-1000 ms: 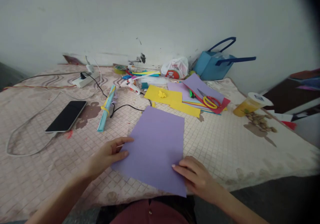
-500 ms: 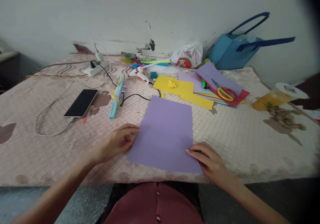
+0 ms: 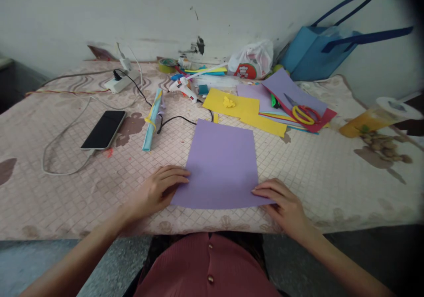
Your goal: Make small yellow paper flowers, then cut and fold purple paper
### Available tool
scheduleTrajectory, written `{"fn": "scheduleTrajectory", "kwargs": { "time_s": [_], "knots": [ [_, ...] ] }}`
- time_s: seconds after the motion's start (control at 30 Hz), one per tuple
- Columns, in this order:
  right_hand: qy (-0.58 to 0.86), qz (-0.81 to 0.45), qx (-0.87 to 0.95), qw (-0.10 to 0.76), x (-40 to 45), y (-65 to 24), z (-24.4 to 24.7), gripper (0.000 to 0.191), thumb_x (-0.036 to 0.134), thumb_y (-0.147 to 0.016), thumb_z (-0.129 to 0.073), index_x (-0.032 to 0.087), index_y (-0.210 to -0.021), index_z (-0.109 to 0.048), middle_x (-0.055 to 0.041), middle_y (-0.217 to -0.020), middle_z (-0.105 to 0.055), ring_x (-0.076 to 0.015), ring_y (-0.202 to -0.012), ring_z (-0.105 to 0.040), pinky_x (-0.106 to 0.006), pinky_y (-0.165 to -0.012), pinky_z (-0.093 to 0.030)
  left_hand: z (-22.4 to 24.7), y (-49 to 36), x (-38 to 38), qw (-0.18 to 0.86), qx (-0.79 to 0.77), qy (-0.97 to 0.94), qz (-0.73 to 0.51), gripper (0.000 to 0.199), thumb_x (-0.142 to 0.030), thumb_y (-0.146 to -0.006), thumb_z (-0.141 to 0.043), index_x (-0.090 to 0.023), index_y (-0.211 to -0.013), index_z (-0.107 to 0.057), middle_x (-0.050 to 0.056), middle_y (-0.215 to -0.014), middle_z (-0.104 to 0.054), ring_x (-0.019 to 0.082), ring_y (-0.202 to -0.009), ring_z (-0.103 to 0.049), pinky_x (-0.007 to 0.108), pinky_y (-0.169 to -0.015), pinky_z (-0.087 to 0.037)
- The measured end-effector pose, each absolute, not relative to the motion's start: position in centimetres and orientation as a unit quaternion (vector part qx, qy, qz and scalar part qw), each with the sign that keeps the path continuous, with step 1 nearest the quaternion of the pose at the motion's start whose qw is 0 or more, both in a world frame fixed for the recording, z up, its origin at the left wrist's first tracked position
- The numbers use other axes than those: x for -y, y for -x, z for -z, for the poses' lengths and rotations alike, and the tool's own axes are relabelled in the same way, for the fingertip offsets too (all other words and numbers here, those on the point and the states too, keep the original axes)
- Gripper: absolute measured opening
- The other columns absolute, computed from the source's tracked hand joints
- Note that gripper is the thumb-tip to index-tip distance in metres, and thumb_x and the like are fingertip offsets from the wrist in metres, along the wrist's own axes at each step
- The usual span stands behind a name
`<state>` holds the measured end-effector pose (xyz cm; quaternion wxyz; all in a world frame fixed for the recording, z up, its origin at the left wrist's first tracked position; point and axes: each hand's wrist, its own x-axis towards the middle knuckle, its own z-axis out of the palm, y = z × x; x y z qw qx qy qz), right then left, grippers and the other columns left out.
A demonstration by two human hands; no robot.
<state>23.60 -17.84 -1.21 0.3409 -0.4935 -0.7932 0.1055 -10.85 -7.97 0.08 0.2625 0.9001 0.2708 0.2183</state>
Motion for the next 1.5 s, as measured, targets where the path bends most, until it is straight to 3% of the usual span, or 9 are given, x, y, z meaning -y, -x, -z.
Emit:
{"fn": "scheduleTrajectory", "kwargs": {
  "time_s": [0.3, 0.47, 0.67, 0.87, 1.03, 1.2, 1.5],
  "knots": [
    [0.502, -0.099, 0.793, 0.332, 18.4, -23.6, 1.8, 0.027, 0.006, -0.082, -0.051, 0.023, -0.098, -0.065, -0.0068, -0.096, -0.064, -0.0219, -0.090, -0.057, -0.043, -0.078, -0.047, 1.6, 10.0, 7.8, 0.279, -0.303, -0.861, -0.298, 0.026, -0.001, -0.077, -0.053, -0.021, -0.088, -0.066, 0.004, -0.107, -0.066, 0.018, -0.102, -0.057, 0.036, -0.089, -0.045],
    [0.565, -0.160, 0.736, 0.337, 18.2, -23.3, 1.6, 0.008, 0.020, -0.084, -0.058, 0.022, -0.086, -0.065, -0.0060, -0.092, -0.062, -0.0210, -0.089, -0.057, -0.039, -0.076, -0.048, 0.6, 9.5, 7.8, 0.320, -0.372, -0.826, -0.278, 0.009, -0.017, -0.081, -0.058, -0.019, -0.080, -0.066, 0.004, -0.097, -0.064, 0.016, -0.089, -0.059, 0.031, -0.078, -0.048],
    [0.645, -0.278, 0.652, 0.285, 17.0, -22.9, 0.6, 0.017, 0.035, -0.087, -0.055, 0.022, -0.088, -0.065, -0.0056, -0.091, -0.061, -0.0189, -0.083, -0.058, -0.033, -0.070, -0.048, 0.2, 8.4, 7.3, 0.291, -0.452, -0.803, -0.258, 0.025, -0.033, -0.084, -0.057, -0.017, -0.064, -0.056, 0.003, -0.081, -0.057, 0.015, -0.073, -0.053, 0.029, -0.064, -0.043],
    [0.657, -0.288, 0.641, 0.271, 16.5, -22.8, 0.0, 0.022, 0.039, -0.085, -0.055, 0.020, -0.077, -0.063, -0.0033, -0.078, -0.058, -0.0169, -0.071, -0.056, -0.030, -0.062, -0.045, 0.4, 7.7, 7.6, 0.240, -0.462, -0.814, -0.259, 0.029, -0.032, -0.086, -0.053, -0.017, -0.062, -0.048, 0.002, -0.079, -0.052, 0.015, -0.076, -0.049, 0.032, -0.071, -0.041],
    [0.663, -0.275, 0.627, 0.302, 16.6, -22.3, 0.1, 0.019, 0.038, -0.085, -0.056, 0.021, -0.089, -0.062, -0.0037, -0.084, -0.060, -0.0176, -0.076, -0.056, -0.030, -0.067, -0.045, 0.5, 7.6, 7.9, 0.230, -0.465, -0.814, -0.260, 0.028, -0.031, -0.087, -0.052, -0.018, -0.063, -0.046, 0.002, -0.078, -0.051, 0.015, -0.077, -0.048, 0.032, -0.071, -0.041],
    [0.679, -0.228, 0.630, 0.299, 16.7, -21.9, 0.7, 0.032, 0.041, -0.085, -0.056, 0.020, -0.061, -0.051, -0.0007, -0.070, -0.049, -0.0146, -0.064, -0.049, -0.028, -0.057, -0.039, 0.4, 7.6, 7.9, 0.229, -0.475, -0.811, -0.255, 0.028, -0.030, -0.085, -0.053, -0.018, -0.061, -0.045, 0.001, -0.076, -0.051, 0.015, -0.075, -0.048, 0.032, -0.070, -0.041],
    [0.687, -0.156, 0.648, 0.289, 16.7, -21.6, 1.2, 0.038, 0.041, -0.083, -0.058, 0.020, -0.058, -0.040, -0.0007, -0.074, -0.047, -0.0142, -0.065, -0.048, -0.029, -0.059, -0.038, 0.6, 7.4, 8.0, 0.162, -0.487, -0.827, -0.227, 0.025, -0.028, -0.082, -0.055, -0.018, -0.061, -0.047, 0.003, -0.082, -0.054, 0.018, -0.083, -0.050, 0.036, -0.079, -0.043]
  ]
}}
